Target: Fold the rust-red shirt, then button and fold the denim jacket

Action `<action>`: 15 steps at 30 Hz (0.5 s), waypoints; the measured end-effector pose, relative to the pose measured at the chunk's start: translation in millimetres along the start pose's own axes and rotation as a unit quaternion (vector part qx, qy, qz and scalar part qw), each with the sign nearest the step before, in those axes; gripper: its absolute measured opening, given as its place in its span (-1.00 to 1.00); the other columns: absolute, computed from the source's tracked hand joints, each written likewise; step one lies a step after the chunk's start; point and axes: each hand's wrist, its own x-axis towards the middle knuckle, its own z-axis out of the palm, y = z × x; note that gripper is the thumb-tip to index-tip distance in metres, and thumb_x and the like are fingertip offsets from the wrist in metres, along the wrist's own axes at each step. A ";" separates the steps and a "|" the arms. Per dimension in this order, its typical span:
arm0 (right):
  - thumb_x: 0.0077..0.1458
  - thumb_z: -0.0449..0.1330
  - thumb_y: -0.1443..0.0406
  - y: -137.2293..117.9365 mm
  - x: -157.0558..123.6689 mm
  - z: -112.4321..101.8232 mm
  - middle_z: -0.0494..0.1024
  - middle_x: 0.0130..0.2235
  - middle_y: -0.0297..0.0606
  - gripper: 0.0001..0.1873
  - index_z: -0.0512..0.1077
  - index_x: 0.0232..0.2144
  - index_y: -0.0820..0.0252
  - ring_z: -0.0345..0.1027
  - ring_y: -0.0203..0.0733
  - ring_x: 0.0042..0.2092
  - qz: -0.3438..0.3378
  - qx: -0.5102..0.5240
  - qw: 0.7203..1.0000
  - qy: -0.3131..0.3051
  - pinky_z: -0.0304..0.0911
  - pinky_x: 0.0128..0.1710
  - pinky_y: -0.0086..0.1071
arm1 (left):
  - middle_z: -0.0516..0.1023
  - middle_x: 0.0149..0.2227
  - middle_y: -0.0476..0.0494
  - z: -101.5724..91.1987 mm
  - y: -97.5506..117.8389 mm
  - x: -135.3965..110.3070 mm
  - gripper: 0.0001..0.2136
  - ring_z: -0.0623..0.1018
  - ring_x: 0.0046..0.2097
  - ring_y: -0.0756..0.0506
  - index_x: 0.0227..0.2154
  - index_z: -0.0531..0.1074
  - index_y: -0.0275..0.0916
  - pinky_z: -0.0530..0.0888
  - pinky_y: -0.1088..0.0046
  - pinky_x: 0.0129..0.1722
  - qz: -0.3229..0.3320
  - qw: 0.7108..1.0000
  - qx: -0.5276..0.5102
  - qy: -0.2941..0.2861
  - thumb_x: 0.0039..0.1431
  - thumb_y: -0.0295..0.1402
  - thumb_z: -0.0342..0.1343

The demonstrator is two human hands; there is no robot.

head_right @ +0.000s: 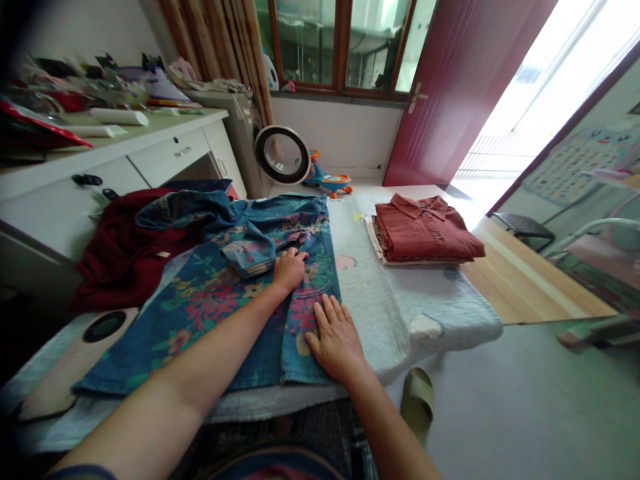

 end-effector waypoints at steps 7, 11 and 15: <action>0.22 0.07 0.08 -3.5 0.9 -5.4 -0.07 0.40 -0.10 -0.29 0.12 0.32 0.27 -0.22 0.04 0.40 0.000 0.007 1.000 -0.016 -0.18 0.35 -0.08 | 0.26 0.28 -0.23 5.9 7.9 3.2 -0.67 0.17 0.30 -0.23 -0.06 0.50 -0.21 0.01 0.04 0.31 0.154 0.971 0.180 0.032 0.33 -0.42 -0.17; 0.24 0.04 0.13 -0.2 12.3 -14.9 0.02 0.38 -0.07 -0.33 0.14 0.31 0.32 -0.13 0.04 0.39 -0.004 0.008 0.999 -0.031 -0.14 0.35 -0.09 | 0.43 0.16 -0.21 13.7 2.0 10.0 -0.65 0.23 0.29 -0.20 0.03 0.44 -0.20 0.07 0.05 0.30 0.144 0.975 0.162 -0.055 0.31 -0.44 -0.17; 0.26 0.00 0.15 12.4 39.2 -15.8 0.03 0.38 -0.03 -0.35 0.13 0.30 0.38 -0.14 0.03 0.39 -0.004 -0.003 1.000 -0.011 -0.16 0.35 -0.09 | 0.30 0.27 -0.16 17.8 -7.6 8.2 -0.62 0.18 0.31 -0.28 0.13 0.35 -0.14 0.08 -0.10 0.26 0.094 0.985 0.142 -0.035 0.29 -0.35 -0.10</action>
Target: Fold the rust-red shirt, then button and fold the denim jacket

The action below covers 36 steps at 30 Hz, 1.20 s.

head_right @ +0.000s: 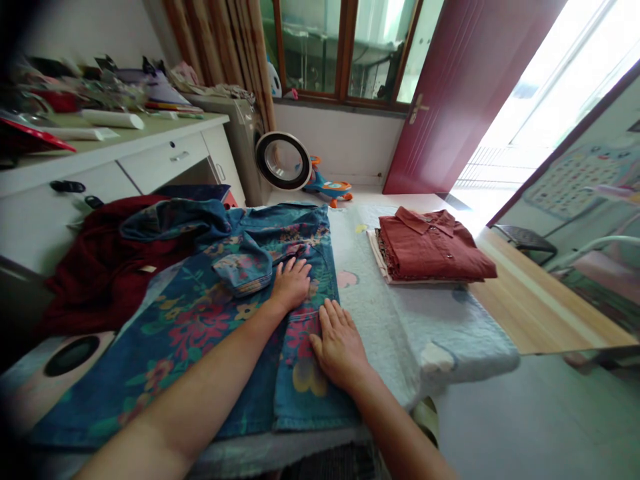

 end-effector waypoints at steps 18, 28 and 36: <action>0.28 -0.07 0.18 27.0 159.6 6.0 0.11 0.35 0.02 -0.41 0.16 0.25 0.41 -0.07 0.01 0.35 0.027 -0.052 0.998 0.035 -0.12 0.29 -0.16 | 0.44 0.07 -0.20 -5.1 -19.2 14.7 -0.72 0.34 0.10 -0.24 -0.04 0.46 -0.18 0.34 0.19 0.06 -0.060 0.994 -0.091 0.021 0.20 -0.41 0.01; 0.25 -0.12 0.32 23.3 221.9 6.0 0.30 0.23 -0.02 -0.54 0.29 0.14 0.30 0.15 -0.03 0.23 0.090 -0.024 0.992 0.089 0.02 0.19 -0.24 | 0.34 0.00 -0.37 -5.6 -15.7 17.4 -0.30 0.37 0.08 -0.33 0.31 0.02 -0.29 0.30 0.12 0.10 -0.182 0.977 -0.108 0.015 0.09 -0.40 0.08; 0.31 -0.15 0.02 25.7 224.2 19.8 0.09 0.37 -0.17 -0.35 0.07 0.33 0.19 -0.10 0.00 0.36 0.083 -0.012 0.992 0.096 -0.17 0.29 -0.15 | 0.08 0.30 -0.47 -4.3 -14.8 23.3 -0.08 0.11 0.31 -0.46 0.36 -0.26 -0.32 0.16 -0.07 0.22 -0.177 0.971 -0.107 0.122 0.00 -0.38 0.14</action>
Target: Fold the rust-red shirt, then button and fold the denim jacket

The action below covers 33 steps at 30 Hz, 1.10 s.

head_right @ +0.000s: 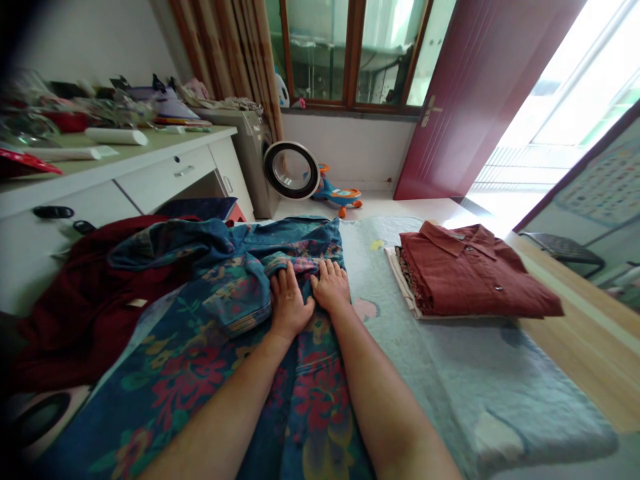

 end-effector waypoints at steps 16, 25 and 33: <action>0.29 -0.14 0.00 1.9 2.0 -0.3 0.01 0.39 -0.17 -0.32 0.05 0.34 0.17 -0.18 0.02 0.39 -0.009 -0.024 0.999 -0.037 -0.20 0.29 -0.11 | 0.31 0.23 -0.25 -58.1 -5.9 9.5 -0.61 0.10 0.33 -0.41 0.06 0.41 -0.09 -0.02 -0.17 0.26 0.069 0.989 0.128 0.020 0.15 -0.40 0.10; 0.29 -0.14 0.00 2.0 2.9 -0.3 0.00 0.40 -0.19 -0.32 0.04 0.34 0.17 -0.20 0.02 0.39 -0.007 -0.020 0.999 -0.042 -0.22 0.30 -0.12 | 0.30 0.19 -0.41 -60.6 -58.1 24.2 -0.50 0.51 0.01 -0.34 0.16 0.34 -0.12 0.45 0.14 -0.06 -0.066 0.975 0.196 -0.082 0.11 -0.36 0.12; 0.29 -0.11 0.02 1.8 2.6 -0.2 0.01 0.39 -0.19 -0.33 0.06 0.34 0.16 -0.17 0.04 0.38 -0.008 -0.012 0.999 -0.035 -0.21 0.30 -0.10 | 0.56 -0.12 -0.19 -76.8 -72.8 37.3 -0.69 0.55 -0.09 -0.21 -0.09 0.49 -0.17 0.45 0.33 -0.08 -0.028 0.995 0.093 0.013 0.11 -0.41 0.03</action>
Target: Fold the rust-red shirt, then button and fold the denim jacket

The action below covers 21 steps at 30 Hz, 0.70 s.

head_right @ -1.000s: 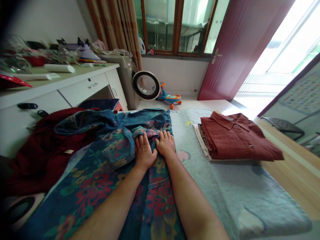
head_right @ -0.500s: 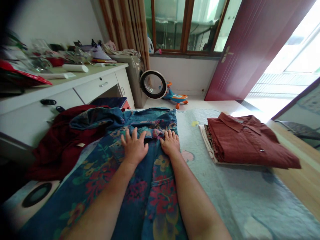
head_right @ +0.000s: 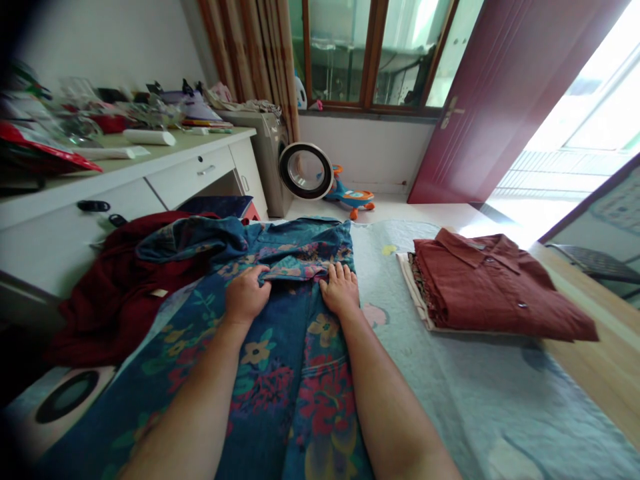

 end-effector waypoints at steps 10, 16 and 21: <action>0.31 -0.12 0.06 4.3 3.0 -6.7 0.07 0.38 -0.23 -0.39 0.13 0.31 0.14 -0.11 -0.01 0.37 -0.005 0.016 1.000 -0.012 -0.15 0.29 -0.17 | 0.52 -0.03 -0.28 -25.7 3.5 -3.4 -0.67 0.43 0.05 -0.34 -0.13 0.55 -0.17 0.38 0.10 0.01 -0.029 0.971 0.149 -0.185 0.07 -0.27 0.03; 0.30 -0.11 0.06 3.4 1.4 -3.1 0.04 0.38 -0.19 -0.37 0.10 0.32 0.19 -0.16 0.02 0.38 -0.007 0.013 1.000 -0.007 -0.18 0.31 -0.14 | 0.29 0.27 -0.19 -29.0 28.3 17.0 -0.51 0.17 0.31 -0.35 0.06 0.45 -0.11 0.05 -0.05 0.27 0.016 0.978 0.095 -0.185 0.09 -0.08 0.05; 0.30 -0.09 0.08 4.8 -0.9 -2.5 0.07 0.38 -0.17 -0.37 0.12 0.32 0.23 -0.14 0.02 0.38 -0.016 0.016 1.000 0.004 -0.19 0.32 -0.14 | 0.42 0.16 -0.20 8.7 66.5 56.8 -0.56 0.35 0.21 -0.17 0.11 0.39 -0.19 0.25 0.30 0.21 0.056 0.976 -0.006 -0.211 0.18 -0.28 -0.05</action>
